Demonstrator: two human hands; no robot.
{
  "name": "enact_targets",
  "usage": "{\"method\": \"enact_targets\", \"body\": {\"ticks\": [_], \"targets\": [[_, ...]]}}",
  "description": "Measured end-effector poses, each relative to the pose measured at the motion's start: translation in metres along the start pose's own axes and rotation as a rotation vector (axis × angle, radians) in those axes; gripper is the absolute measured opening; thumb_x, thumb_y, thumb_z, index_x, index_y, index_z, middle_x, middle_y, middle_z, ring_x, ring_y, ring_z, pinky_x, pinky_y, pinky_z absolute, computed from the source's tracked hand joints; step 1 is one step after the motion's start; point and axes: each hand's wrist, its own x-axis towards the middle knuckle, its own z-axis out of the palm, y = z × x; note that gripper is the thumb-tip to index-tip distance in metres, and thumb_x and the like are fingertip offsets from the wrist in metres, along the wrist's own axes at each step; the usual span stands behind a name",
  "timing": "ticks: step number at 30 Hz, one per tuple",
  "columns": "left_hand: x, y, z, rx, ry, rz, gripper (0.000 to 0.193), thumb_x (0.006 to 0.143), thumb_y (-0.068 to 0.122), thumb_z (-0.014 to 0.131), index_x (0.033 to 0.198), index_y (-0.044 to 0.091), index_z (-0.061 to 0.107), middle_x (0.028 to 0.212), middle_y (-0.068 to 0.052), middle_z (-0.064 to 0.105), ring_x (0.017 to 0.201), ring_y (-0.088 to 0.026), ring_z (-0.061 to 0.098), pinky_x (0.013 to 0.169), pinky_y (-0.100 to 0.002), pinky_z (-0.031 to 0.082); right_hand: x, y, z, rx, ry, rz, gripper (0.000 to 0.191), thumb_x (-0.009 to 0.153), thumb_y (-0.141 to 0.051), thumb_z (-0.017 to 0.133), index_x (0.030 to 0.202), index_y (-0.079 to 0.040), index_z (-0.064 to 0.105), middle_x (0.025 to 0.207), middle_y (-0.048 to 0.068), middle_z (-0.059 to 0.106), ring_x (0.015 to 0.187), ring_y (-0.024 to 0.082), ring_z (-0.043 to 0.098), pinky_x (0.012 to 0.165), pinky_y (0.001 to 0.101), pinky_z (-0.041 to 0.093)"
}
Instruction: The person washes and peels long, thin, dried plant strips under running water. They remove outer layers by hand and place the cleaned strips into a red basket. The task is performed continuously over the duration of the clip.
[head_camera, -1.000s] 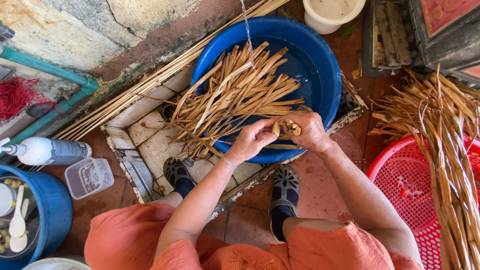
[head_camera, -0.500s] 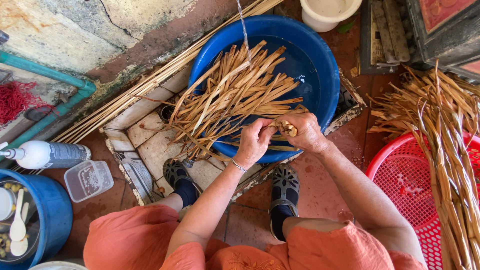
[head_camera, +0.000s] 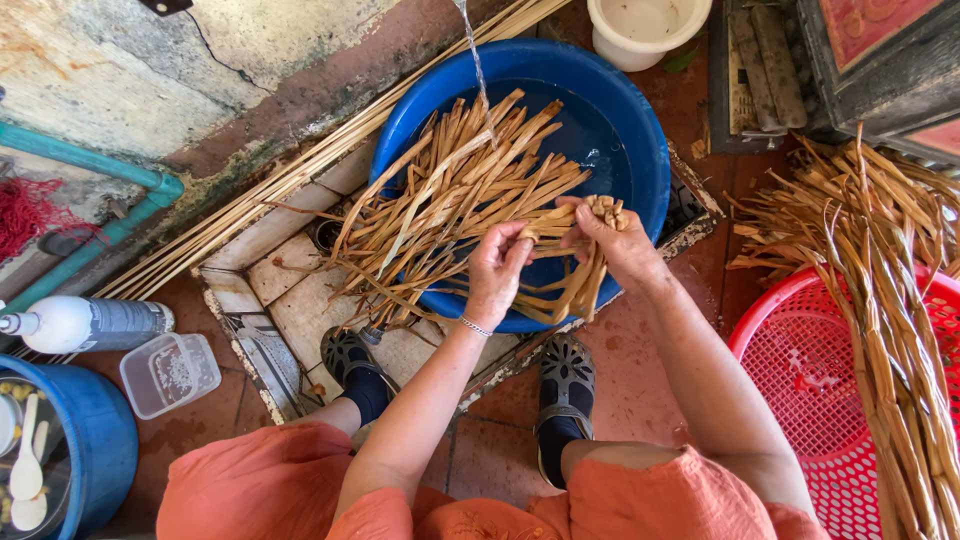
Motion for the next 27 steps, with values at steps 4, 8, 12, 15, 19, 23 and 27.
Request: {"method": "enact_targets", "body": {"ticks": [4,8,12,15,19,23,27], "targets": [[-0.011,-0.004,0.008,0.203,-0.097,-0.152,0.029,0.096,0.01,0.066,0.125,0.005,0.062,0.101,-0.004,0.075,0.071,-0.009,0.069,0.059,-0.023,0.06,0.003,0.007,-0.001,0.089,0.105,-0.056,0.023,0.096,-0.013,0.076,0.116,-0.002,0.072,0.094,0.008,0.073,0.069,0.01,0.064,0.055,0.0255,0.052],[-0.022,0.0,0.0,0.473,-0.202,-0.03,0.022,0.103,0.016,0.065,0.12,0.002,0.069,0.081,-0.008,0.075,0.066,-0.01,0.068,0.058,-0.026,0.055,0.006,0.007,-0.008,0.15,0.248,-0.101,0.03,0.091,-0.011,0.076,0.121,-0.008,0.071,0.09,0.004,0.072,0.069,0.01,0.066,0.055,0.0242,0.053],[-0.025,0.006,0.005,0.541,-0.117,0.024,0.023,0.101,0.016,0.067,0.117,0.0,0.072,0.08,-0.012,0.074,0.061,-0.014,0.066,0.056,-0.029,0.052,0.003,0.01,-0.001,0.22,0.121,-0.03,0.029,0.094,-0.013,0.072,0.122,-0.007,0.068,0.098,0.007,0.076,0.077,0.012,0.069,0.06,0.0274,0.054],[-0.023,0.007,0.013,0.578,-0.181,0.086,0.022,0.099,0.016,0.069,0.116,0.003,0.073,0.084,-0.014,0.077,0.059,-0.016,0.068,0.054,-0.03,0.054,0.001,0.008,0.01,0.155,0.09,-0.017,0.021,0.104,-0.019,0.067,0.118,-0.004,0.064,0.107,0.011,0.078,0.083,0.014,0.069,0.068,0.0322,0.053],[-0.029,-0.003,0.004,0.654,-0.171,0.275,0.027,0.101,0.02,0.065,0.12,0.001,0.069,0.088,-0.018,0.074,0.068,-0.024,0.072,0.059,-0.034,0.057,0.002,-0.004,0.008,0.264,0.204,0.001,0.019,0.101,-0.022,0.054,0.113,-0.01,0.062,0.102,0.007,0.078,0.094,0.014,0.077,0.08,0.0392,0.063],[-0.044,-0.033,-0.024,0.938,-0.265,0.143,0.022,0.108,0.028,0.061,0.101,0.007,0.065,0.074,-0.01,0.07,0.061,-0.025,0.067,0.054,-0.036,0.053,0.005,-0.011,-0.014,0.419,0.25,-0.04,0.018,0.107,-0.023,0.049,0.101,-0.008,0.058,0.072,0.001,0.06,0.067,0.015,0.062,0.063,0.0367,0.055],[-0.047,-0.052,-0.055,1.186,-0.397,0.012,0.025,0.112,0.037,0.057,0.103,0.013,0.061,0.094,-0.005,0.067,0.083,-0.019,0.066,0.069,-0.035,0.057,0.007,-0.014,-0.042,0.427,0.356,-0.165,0.029,0.112,-0.029,0.05,0.089,-0.011,0.054,0.061,-0.007,0.039,0.048,0.008,0.032,0.044,0.0279,0.028]]}}
